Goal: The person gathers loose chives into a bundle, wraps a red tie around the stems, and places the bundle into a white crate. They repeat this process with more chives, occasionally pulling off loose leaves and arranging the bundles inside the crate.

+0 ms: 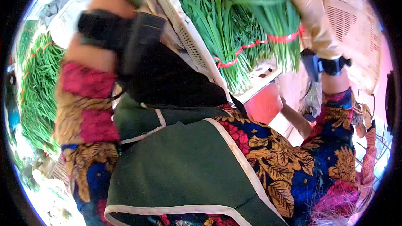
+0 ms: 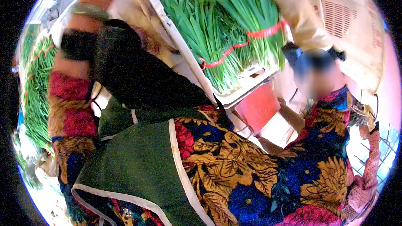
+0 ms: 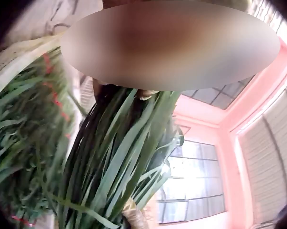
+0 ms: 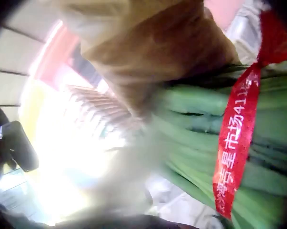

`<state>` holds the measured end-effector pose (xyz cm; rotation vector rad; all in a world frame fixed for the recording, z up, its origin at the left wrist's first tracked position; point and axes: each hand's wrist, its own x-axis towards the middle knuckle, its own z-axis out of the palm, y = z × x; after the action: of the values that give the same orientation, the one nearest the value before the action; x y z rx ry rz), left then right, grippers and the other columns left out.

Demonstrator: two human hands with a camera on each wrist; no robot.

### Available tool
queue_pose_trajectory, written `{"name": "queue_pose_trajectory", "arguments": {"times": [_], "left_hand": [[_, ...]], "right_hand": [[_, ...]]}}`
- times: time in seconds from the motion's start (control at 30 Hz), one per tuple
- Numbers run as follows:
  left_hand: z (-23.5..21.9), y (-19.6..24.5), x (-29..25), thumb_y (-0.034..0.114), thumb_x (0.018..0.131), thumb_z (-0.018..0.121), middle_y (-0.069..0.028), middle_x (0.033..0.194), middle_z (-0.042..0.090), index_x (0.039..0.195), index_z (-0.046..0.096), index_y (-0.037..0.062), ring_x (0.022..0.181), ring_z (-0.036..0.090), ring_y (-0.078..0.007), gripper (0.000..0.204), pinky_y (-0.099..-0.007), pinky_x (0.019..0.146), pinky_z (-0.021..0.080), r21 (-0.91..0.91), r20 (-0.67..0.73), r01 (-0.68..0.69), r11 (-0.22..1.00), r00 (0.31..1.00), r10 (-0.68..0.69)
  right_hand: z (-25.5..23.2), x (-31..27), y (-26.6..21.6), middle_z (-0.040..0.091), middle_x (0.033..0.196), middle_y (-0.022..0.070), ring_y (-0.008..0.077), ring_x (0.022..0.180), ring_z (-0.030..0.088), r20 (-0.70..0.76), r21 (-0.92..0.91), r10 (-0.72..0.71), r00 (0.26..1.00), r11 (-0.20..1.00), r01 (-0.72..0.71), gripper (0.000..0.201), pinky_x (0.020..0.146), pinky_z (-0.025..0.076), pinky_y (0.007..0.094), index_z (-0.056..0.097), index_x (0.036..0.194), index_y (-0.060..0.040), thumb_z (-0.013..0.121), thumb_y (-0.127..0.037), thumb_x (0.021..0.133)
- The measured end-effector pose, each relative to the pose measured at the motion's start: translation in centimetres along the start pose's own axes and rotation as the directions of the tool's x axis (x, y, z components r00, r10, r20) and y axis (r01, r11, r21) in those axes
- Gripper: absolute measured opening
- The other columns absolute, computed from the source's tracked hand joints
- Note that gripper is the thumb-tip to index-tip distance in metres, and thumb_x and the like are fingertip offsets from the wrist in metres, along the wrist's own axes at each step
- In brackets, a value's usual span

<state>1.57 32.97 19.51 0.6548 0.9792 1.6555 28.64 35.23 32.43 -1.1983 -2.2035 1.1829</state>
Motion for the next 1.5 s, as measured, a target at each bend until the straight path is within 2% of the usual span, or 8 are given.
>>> {"name": "queue_pose_trajectory", "arguments": {"times": [0.1,0.2,0.3,0.4,0.73,1.2,1.37,1.5], "left_hand": [[-0.4,-4.5,0.8,0.026,0.088,0.065,-0.0100,0.100,0.066,0.114,0.060,0.0007,0.093,0.062,-0.0220,0.037,-0.0334,0.087,0.050,0.005,0.046,0.087,0.996,0.995,-0.087],[1.1,-4.4,-2.3,0.025,0.087,0.063,-0.0112,0.101,0.064,0.114,0.060,-0.0005,0.094,0.060,-0.0218,0.037,-0.0346,0.089,0.049,0.271,-0.039,0.044,0.962,0.999,-0.035],[2.2,0.0,-2.8,0.024,0.085,0.063,-0.0138,0.104,0.065,0.115,0.060,-0.0010,0.100,0.060,-0.0250,0.039,-0.0360,0.091,0.048,0.468,-0.113,-0.070,0.881,0.984,0.138],[-0.5,-0.9,-1.7,0.027,0.084,0.069,-0.0041,0.090,0.064,0.108,0.064,-0.0016,0.080,0.060,-0.0130,0.037,-0.0266,0.071,0.050,0.662,-0.261,-0.063,0.747,0.915,0.309],[0.3,-1.5,-2.3,0.020,0.087,0.066,-0.0055,0.099,0.067,0.114,0.063,-0.0005,0.088,0.063,-0.0127,0.033,-0.0252,0.074,0.050,0.561,-0.216,-0.074,0.825,0.949,0.232],[-6.3,7.7,-7.9,0.026,0.095,0.055,-0.0184,0.114,0.065,0.115,0.061,-0.0041,0.110,0.062,-0.0300,0.037,-0.0415,0.098,0.047,0.044,-0.270,-0.235,0.971,0.933,0.238],[-20.3,11.5,-15.9,0.026,0.096,0.053,-0.0142,0.117,0.064,0.115,0.061,-0.0013,0.108,0.060,-0.0244,0.034,-0.0374,0.097,0.046,0.016,-0.311,-0.495,0.868,0.823,0.475],[-19.2,9.0,-23.2,0.024,0.091,0.061,-0.0072,0.085,0.068,0.096,0.066,0.0020,0.073,0.063,-0.0175,0.023,-0.0315,0.072,0.050,0.360,-0.624,-0.249,0.899,0.653,0.430]], "right_hand": [[-0.8,1.1,10.4,0.067,0.107,0.0164,0.0233,0.093,0.067,0.123,0.119,0.381,0.917,0.911,-0.394,0.073,0.085,0.056,0.0340,0.053,0.124,0.0056,0.088,-0.028,0.070],[4.2,-2.2,20.5,0.058,0.123,0.0217,0.0304,0.111,0.057,0.051,-0.148,0.208,0.977,0.969,-0.198,0.087,0.097,0.045,0.0368,0.036,0.135,0.0087,0.076,-0.046,0.081],[5.7,-2.6,20.5,0.058,0.119,0.0259,0.0337,0.111,0.056,0.055,-0.419,0.130,0.990,0.903,-0.095,0.082,0.094,0.045,0.0403,0.032,0.136,0.0088,0.070,-0.044,0.087],[5.3,-2.4,20.0,0.058,0.120,0.0259,0.0336,0.112,0.056,0.116,-0.267,0.125,0.985,0.959,-0.090,0.079,0.096,0.044,0.0391,0.031,0.136,0.0101,0.071,-0.038,0.087],[6.6,-2.4,19.1,0.054,0.127,0.0294,0.0354,0.119,0.053,0.114,-0.395,0.267,0.957,0.896,-0.203,0.087,0.101,0.040,0.0395,0.028,0.138,0.0115,0.069,-0.046,0.086],[2.2,-3.5,25.8,0.044,0.139,0.0154,0.0208,0.123,0.047,0.231,0.148,0.240,0.943,0.949,-0.278,0.094,0.102,0.040,0.0329,0.012,0.150,0.0034,0.070,-0.038,0.088],[-0.3,-6.1,24.5,0.049,0.118,0.0143,0.0224,0.103,0.049,0.136,-0.162,0.221,0.966,0.967,-0.198,0.073,0.088,0.042,0.0339,0.026,0.133,0.0019,0.068,-0.038,0.089],[-1.7,-5.0,21.0,0.055,0.096,0.0141,0.0244,0.080,0.053,0.306,-0.504,0.329,0.893,0.852,-0.140,0.055,0.072,0.045,0.0350,0.040,0.115,0.0011,0.067,-0.038,0.088]]}}
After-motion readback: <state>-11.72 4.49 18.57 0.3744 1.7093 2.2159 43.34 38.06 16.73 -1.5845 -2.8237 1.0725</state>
